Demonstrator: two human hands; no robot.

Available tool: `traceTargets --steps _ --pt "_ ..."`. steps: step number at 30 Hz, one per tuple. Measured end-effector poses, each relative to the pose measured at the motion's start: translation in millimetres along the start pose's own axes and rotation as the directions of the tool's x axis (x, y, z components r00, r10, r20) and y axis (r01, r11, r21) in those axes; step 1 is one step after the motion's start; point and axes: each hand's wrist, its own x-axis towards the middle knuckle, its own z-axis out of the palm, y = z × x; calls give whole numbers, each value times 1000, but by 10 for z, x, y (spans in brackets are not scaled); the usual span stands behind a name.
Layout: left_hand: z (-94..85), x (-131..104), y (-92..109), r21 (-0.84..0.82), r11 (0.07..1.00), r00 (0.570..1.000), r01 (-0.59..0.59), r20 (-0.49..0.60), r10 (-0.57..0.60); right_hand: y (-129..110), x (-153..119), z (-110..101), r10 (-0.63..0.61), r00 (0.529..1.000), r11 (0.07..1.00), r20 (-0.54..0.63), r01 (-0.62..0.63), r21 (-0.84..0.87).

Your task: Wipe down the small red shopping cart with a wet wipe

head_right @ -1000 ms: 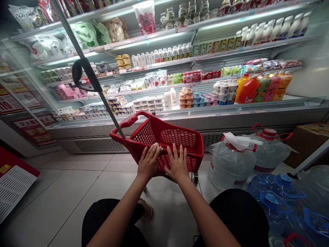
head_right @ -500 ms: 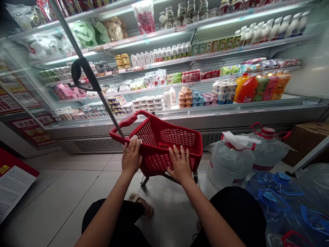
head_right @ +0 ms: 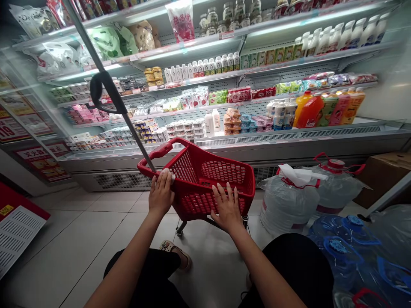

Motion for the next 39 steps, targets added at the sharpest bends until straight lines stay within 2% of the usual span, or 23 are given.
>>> traceTargets --steps 5,11,13,15,18,20,23,25,26,28,33,35,37,39 --pt "152 -118 453 -44 988 987 -150 49 152 -21 -34 -21 0 1000 1000 -6 0 -24" --pt "319 -216 1053 -103 971 975 -217 26 221 -24 -41 -39 0 1000 1000 -6 0 -15" --pt "341 -225 1189 -111 963 968 -246 26 251 2 -48 -39 -8 1000 1000 -6 8 -22" --pt "334 -212 1217 -111 947 952 -301 31 306 40 -60 -47 -16 1000 1000 -3 16 -27" --pt "262 -147 1013 -98 916 916 -390 55 397 96 -75 -80 -27 1000 999 -3 26 -26" --pt "179 -87 757 -75 934 931 -350 78 355 117 -74 -110 -28 1000 999 -4 28 -27" --pt "56 -14 385 -52 974 971 -220 83 224 112 -62 -144 -23 1000 999 -3 22 -30" --pt "19 1 272 -51 984 982 -173 72 176 85 -55 -150 -21 1000 999 -4 21 -34" --pt "22 -5 278 -55 988 986 -147 67 150 66 -54 -148 -22 1000 999 -6 22 -34" --pt "72 -44 420 -67 992 992 -105 64 109 22 -59 -139 -22 1000 999 -13 21 -27" --pt "293 -206 1185 -129 975 981 -179 55 187 -56 -91 -128 -20 1000 1000 -15 20 9" --pt "338 -245 1392 -147 965 974 -217 32 224 -48 -103 -139 -35 999 999 -4 35 7" --pt "335 -250 1414 -149 953 963 -263 26 269 -22 -113 -156 -55 998 998 4 55 3" --pt "290 -225 1251 -137 933 940 -332 38 340 2 -120 -175 -64 998 998 10 64 2"
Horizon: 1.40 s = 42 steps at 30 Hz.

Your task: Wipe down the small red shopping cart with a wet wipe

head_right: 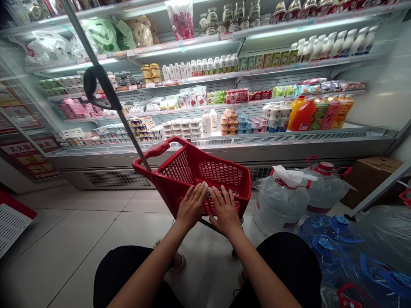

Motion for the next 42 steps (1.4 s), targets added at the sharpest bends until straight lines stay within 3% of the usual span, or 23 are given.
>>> traceTargets --steps 4,7,10,15,18,22,26,29,32,38,42 --pt "-202 -107 -501 46 994 995 95 16 -96 -12 -1 -21 6 1000 1000 1 -6 1" --pt "-266 -129 -657 68 979 981 191 24 -193 -74 14 -7 3 1000 1000 -5 -3 -1" --pt "-187 -78 -485 42 970 970 241 18 -242 -143 29 32 9 1000 1000 9 -9 0" --pt "36 0 43 -44 985 986 167 -21 -168 -182 12 91 -12 1000 1000 22 12 -12" --pt "44 -30 100 -39 994 995 99 -22 -100 -158 -17 75 -33 999 999 35 33 0" --pt "-100 -114 -216 -3 1000 999 26 28 -26 -137 -28 25 -45 998 999 53 43 25" --pt "-241 -155 -605 44 991 991 126 31 -127 -152 -7 1 -51 997 998 53 50 28" --pt "-250 -149 -697 54 974 975 219 22 -220 -171 4 9 -61 997 998 54 60 27" --pt "-167 -128 -544 26 964 964 265 0 -265 -200 6 41 -59 997 998 44 57 28" --pt "40 -54 25 -34 982 982 188 -2 -189 -287 45 8 16 1000 996 -10 -15 83" --pt "64 -4 192 -103 977 982 187 6 -188 -309 150 -54 64 994 992 -83 -54 118"
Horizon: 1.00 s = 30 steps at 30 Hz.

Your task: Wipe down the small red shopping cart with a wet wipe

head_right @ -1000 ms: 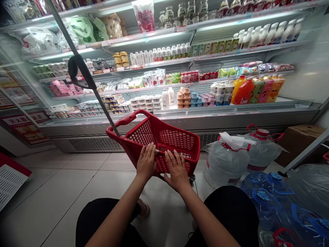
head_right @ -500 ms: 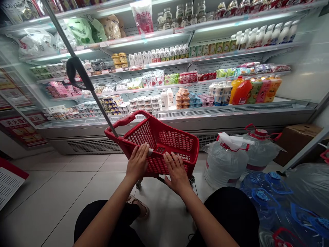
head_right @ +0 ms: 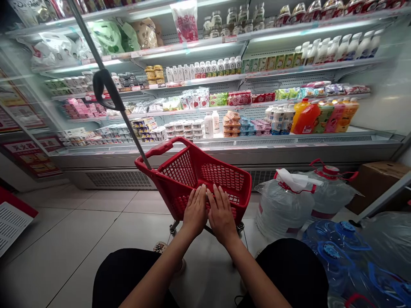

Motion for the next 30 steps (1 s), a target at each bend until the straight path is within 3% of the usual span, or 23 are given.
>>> traceTargets --steps 5,7,11,18,24,30 --pt "-49 0 4 -245 969 1000 22 -8 -24 58 110 156 -116 993 993 25 116 0" --pt "-76 -20 -36 -259 966 1000 15 4 -15 85 114 230 -145 989 988 34 147 -44" --pt "-129 -65 -212 -84 996 999 -9 49 13 119 91 262 -184 982 974 39 188 -125" --pt "-250 -41 -579 122 991 993 48 99 -60 294 -56 36 -165 986 969 33 168 -183" --pt "-252 15 -418 94 993 989 76 121 -88 365 -87 -3 -58 998 976 -26 51 -214" --pt "-210 25 -329 62 995 988 82 126 -89 101 290 308 -39 999 974 -1 38 -222"
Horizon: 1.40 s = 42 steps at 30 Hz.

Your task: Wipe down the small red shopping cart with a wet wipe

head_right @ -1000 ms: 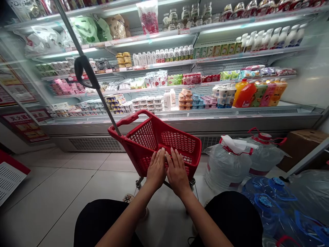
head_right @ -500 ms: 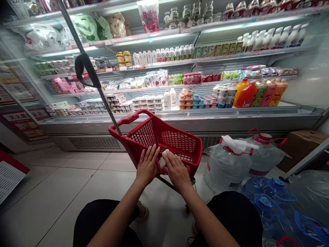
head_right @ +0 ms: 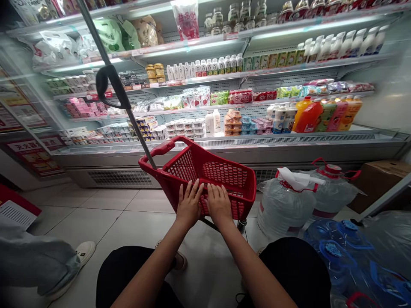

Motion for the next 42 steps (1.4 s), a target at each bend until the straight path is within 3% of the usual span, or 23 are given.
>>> traceTargets --steps 5,11,17,21,25,29,32,36,42 --pt "39 -25 -1 23 1000 1000 -4 -8 4 -24 53 116 -93 996 995 -8 93 -21" --pt "17 -75 -7 36 999 1000 -2 -16 2 267 -216 -94 -137 991 990 -5 137 -36" --pt "-22 -105 0 -6 1000 1000 -21 -6 21 754 -679 -360 -60 998 998 -16 60 -37" --pt "-29 -95 6 -34 999 1000 -24 0 24 1039 -958 -405 49 998 999 -43 -49 12" --pt "21 -60 121 -31 999 1000 -10 -24 9 918 -922 -334 77 995 995 -67 -72 72" --pt "142 -8 374 -46 996 996 -75 -43 73 516 -624 -209 -29 997 996 -78 35 83" --pt "194 16 458 -61 996 998 -59 -42 56 363 -461 -162 -89 993 992 -74 94 79" --pt "145 -12 323 -55 995 996 -84 -10 83 508 -521 -223 -135 990 988 -38 138 72" --pt "54 -82 150 -89 994 997 -69 21 71 1076 -897 -341 -69 997 992 -28 72 104"
